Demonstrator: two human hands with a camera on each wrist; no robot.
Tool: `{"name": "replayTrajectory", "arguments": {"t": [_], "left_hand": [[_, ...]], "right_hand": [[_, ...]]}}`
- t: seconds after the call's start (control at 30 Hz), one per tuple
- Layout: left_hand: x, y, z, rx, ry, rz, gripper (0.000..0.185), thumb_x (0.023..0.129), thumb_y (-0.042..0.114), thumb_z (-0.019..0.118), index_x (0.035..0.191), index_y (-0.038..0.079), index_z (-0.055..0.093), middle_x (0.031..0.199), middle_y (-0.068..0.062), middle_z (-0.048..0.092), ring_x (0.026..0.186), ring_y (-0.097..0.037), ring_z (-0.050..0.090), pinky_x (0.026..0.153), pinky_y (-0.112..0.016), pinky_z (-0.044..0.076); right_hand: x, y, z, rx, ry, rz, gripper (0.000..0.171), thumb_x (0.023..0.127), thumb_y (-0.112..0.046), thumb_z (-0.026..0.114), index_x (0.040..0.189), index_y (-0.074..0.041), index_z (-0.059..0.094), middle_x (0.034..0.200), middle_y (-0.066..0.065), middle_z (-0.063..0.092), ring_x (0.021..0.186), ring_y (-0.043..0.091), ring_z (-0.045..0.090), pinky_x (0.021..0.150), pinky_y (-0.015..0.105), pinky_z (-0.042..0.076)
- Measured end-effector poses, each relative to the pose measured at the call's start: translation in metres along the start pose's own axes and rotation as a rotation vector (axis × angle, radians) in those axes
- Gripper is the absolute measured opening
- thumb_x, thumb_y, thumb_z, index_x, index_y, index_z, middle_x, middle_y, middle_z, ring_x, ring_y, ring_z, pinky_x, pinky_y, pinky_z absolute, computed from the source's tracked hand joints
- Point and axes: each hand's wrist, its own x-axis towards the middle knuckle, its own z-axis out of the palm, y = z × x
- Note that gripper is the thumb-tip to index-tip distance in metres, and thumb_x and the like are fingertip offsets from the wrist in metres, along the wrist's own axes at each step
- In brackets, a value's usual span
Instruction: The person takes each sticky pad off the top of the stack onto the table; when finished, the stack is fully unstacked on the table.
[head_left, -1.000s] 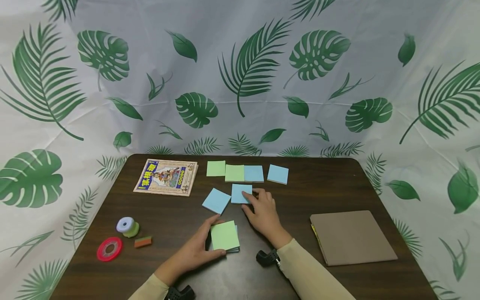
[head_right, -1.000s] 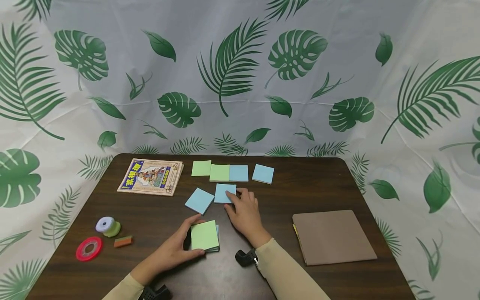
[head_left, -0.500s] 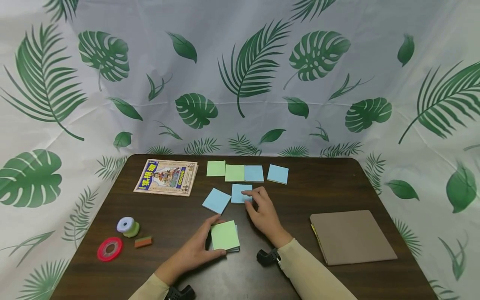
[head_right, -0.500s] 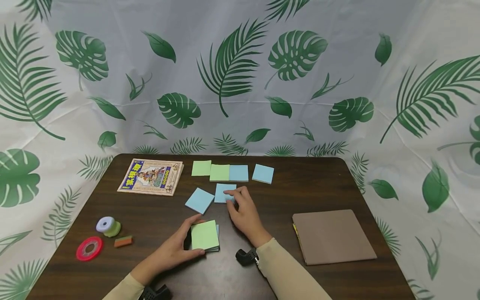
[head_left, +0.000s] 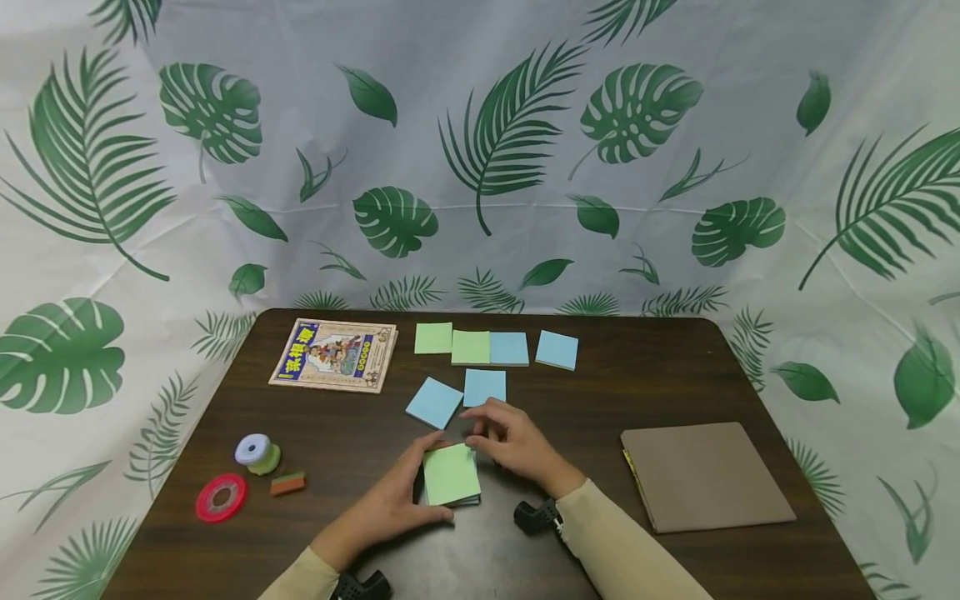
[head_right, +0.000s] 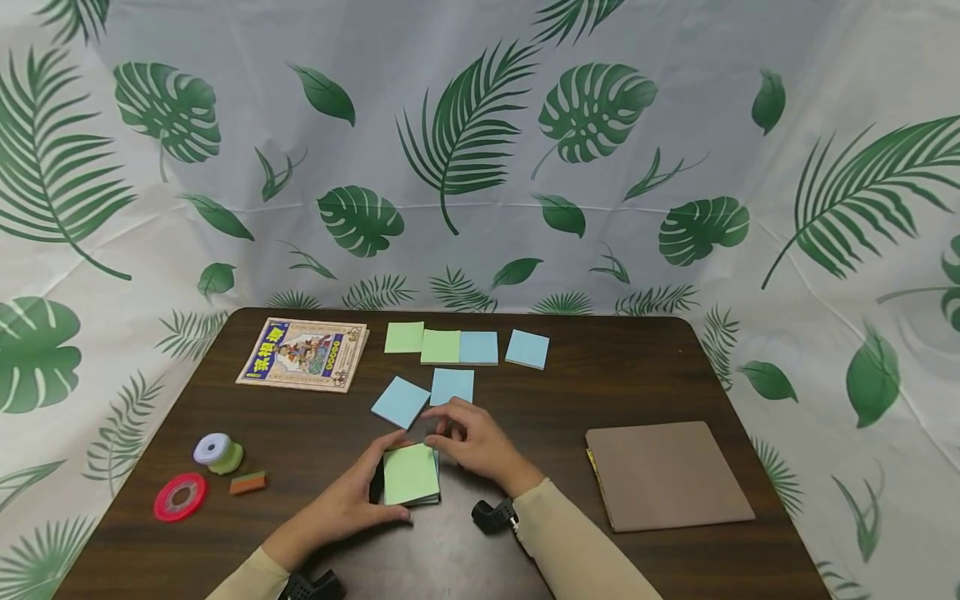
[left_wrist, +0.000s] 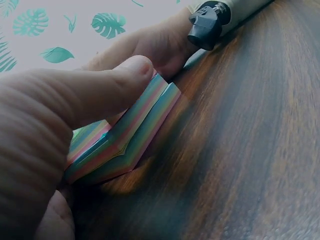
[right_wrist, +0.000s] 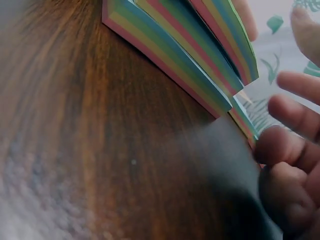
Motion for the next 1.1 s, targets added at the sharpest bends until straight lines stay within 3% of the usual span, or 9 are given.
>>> {"name": "replayTrajectory", "arguments": {"t": [0.27, 0.43, 0.7, 0.9, 1.1], "left_hand": [[0.000, 0.000, 0.001, 0.024, -0.001, 0.012, 0.109, 0.086, 0.032, 0.095, 0.168, 0.010, 0.028, 0.164, -0.008, 0.051, 0.147, -0.026, 0.051, 0.122, -0.046, 0.043], [0.000, -0.002, 0.001, 0.034, 0.016, 0.046, 0.104, 0.090, 0.030, 0.093, 0.167, 0.004, 0.028, 0.162, -0.012, 0.052, 0.140, -0.023, 0.055, 0.115, -0.040, 0.047], [0.001, -0.003, 0.002, 0.040, 0.026, 0.016, 0.104, 0.089, 0.033, 0.093, 0.167, 0.007, 0.029, 0.161, -0.012, 0.053, 0.136, -0.022, 0.057, 0.113, -0.040, 0.048], [0.002, 0.000, 0.000, 0.047, 0.029, 0.019, 0.103, 0.090, 0.034, 0.093, 0.166, 0.007, 0.029, 0.160, -0.014, 0.053, 0.136, -0.025, 0.057, 0.112, -0.044, 0.048], [0.000, 0.002, -0.001, 0.040, 0.015, -0.041, 0.106, 0.088, 0.038, 0.093, 0.167, 0.010, 0.030, 0.162, -0.012, 0.051, 0.141, -0.024, 0.054, 0.117, -0.046, 0.047]], "right_hand": [[0.000, -0.009, -0.001, -0.045, -0.188, 0.066, 0.057, 0.094, -0.036, 0.086, 0.145, -0.021, 0.065, 0.110, 0.002, 0.061, 0.074, 0.003, 0.051, 0.067, 0.022, 0.050], [-0.002, -0.015, 0.001, -0.072, -0.257, 0.110, 0.061, 0.084, -0.046, 0.092, 0.136, -0.031, 0.063, 0.111, -0.004, 0.056, 0.074, 0.004, 0.050, 0.067, 0.021, 0.049], [-0.001, -0.013, 0.004, -0.167, -0.271, 0.116, 0.063, 0.080, -0.059, 0.091, 0.132, -0.036, 0.064, 0.108, -0.009, 0.054, 0.075, 0.002, 0.049, 0.065, 0.019, 0.048], [0.002, -0.014, 0.002, -0.154, -0.264, 0.130, 0.061, 0.081, -0.057, 0.092, 0.132, -0.037, 0.067, 0.105, -0.008, 0.055, 0.073, 0.004, 0.049, 0.065, 0.019, 0.046], [0.001, -0.013, 0.003, -0.132, -0.243, 0.140, 0.055, 0.084, -0.056, 0.091, 0.130, -0.039, 0.067, 0.106, -0.008, 0.055, 0.078, 0.008, 0.046, 0.070, 0.020, 0.042]]}}
